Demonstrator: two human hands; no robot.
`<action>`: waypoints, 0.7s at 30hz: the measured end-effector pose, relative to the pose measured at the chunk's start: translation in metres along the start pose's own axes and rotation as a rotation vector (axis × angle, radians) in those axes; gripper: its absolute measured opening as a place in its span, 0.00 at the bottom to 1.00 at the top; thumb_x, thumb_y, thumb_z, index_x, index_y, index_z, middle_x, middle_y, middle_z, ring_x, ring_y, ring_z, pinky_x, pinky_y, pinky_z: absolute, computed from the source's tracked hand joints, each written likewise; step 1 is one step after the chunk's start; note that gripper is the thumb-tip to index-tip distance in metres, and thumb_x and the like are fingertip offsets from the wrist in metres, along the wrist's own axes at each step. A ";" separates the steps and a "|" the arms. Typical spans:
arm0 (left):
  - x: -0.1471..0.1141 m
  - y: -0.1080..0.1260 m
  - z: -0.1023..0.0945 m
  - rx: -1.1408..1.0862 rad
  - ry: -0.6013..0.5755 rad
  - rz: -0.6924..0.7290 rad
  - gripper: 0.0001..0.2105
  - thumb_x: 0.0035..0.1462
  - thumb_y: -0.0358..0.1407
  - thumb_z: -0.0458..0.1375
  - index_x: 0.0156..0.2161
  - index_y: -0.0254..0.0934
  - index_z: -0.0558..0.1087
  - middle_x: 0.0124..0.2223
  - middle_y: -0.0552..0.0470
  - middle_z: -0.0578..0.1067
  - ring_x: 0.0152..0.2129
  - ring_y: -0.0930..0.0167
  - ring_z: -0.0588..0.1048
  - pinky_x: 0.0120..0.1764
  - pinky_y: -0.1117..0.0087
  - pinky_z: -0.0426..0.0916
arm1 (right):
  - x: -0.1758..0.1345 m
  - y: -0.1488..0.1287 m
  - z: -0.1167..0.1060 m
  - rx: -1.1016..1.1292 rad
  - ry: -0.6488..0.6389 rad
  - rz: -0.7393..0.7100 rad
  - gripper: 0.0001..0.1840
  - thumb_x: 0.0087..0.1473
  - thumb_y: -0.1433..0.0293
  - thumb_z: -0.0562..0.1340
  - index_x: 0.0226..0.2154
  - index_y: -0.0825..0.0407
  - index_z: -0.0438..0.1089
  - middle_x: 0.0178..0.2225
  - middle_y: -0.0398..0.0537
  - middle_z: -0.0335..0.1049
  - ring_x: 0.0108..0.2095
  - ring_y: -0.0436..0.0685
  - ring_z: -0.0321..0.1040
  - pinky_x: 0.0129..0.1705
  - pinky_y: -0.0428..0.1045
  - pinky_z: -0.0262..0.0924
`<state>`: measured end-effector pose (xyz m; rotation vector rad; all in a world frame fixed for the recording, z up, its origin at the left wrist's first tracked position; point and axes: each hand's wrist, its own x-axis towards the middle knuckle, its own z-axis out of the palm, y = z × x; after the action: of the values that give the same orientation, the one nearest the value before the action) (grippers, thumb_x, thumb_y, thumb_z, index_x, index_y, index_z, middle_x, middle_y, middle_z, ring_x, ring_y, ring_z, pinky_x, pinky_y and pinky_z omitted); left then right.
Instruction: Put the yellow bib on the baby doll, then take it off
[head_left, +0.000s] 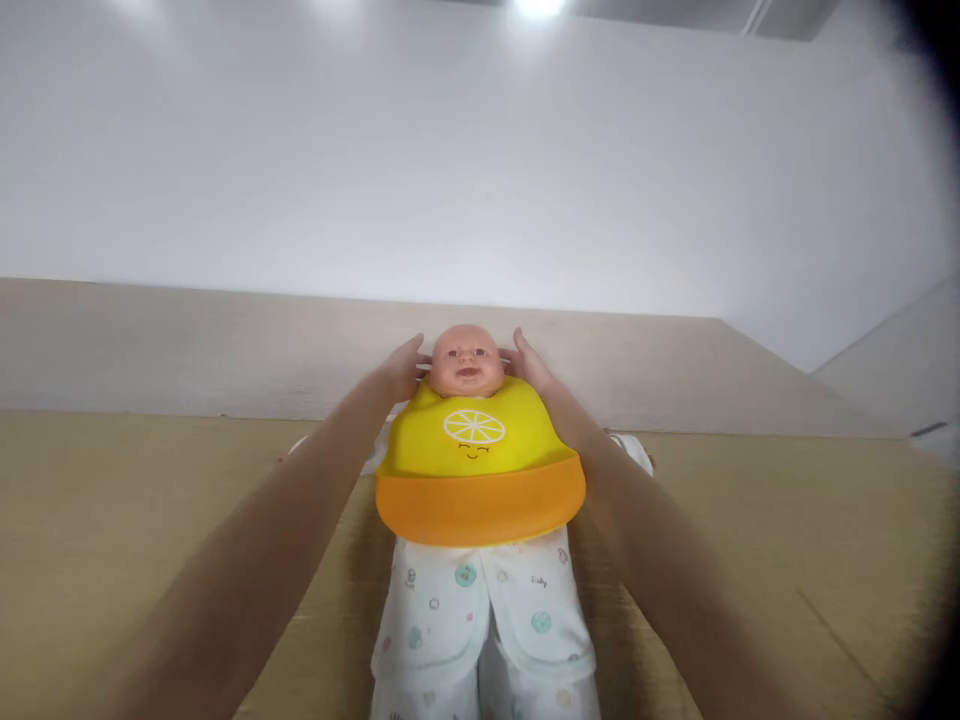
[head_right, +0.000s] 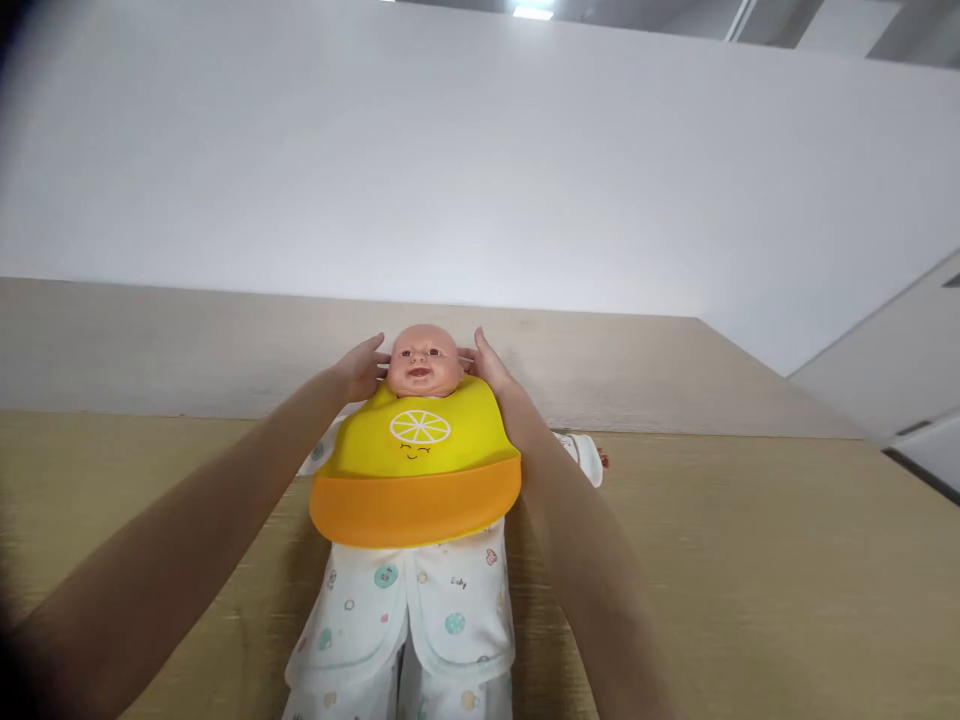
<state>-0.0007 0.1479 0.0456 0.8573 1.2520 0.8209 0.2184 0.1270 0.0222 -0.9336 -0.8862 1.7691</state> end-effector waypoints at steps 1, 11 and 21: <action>-0.002 0.000 0.001 -0.009 0.005 0.011 0.23 0.59 0.52 0.46 0.37 0.31 0.70 0.32 0.40 0.72 0.26 0.63 0.73 0.28 0.65 0.71 | 0.001 0.001 -0.001 0.017 -0.001 -0.009 0.39 0.54 0.39 0.45 0.46 0.54 0.66 0.45 0.60 0.71 0.50 0.68 0.67 0.53 0.66 0.60; -0.057 0.006 0.005 -0.144 -0.080 0.242 0.23 0.56 0.54 0.50 0.35 0.34 0.71 0.32 0.45 0.74 0.26 0.66 0.74 0.30 0.66 0.69 | -0.044 -0.009 0.027 0.026 0.003 -0.221 0.30 0.58 0.45 0.47 0.40 0.51 0.69 0.45 0.52 0.73 0.53 0.64 0.64 0.57 0.60 0.57; -0.136 -0.026 0.011 -0.100 -0.239 0.438 0.21 0.52 0.51 0.56 0.36 0.32 0.77 0.40 0.43 0.79 0.45 0.60 0.72 0.47 0.66 0.63 | -0.129 0.008 0.056 -0.024 -0.019 -0.401 0.27 0.54 0.46 0.53 0.41 0.49 0.71 0.49 0.48 0.72 0.56 0.62 0.60 0.60 0.56 0.52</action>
<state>-0.0065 0.0148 0.0835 1.1318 0.8153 1.0813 0.2037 -0.0053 0.0687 -0.6967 -1.0282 1.4274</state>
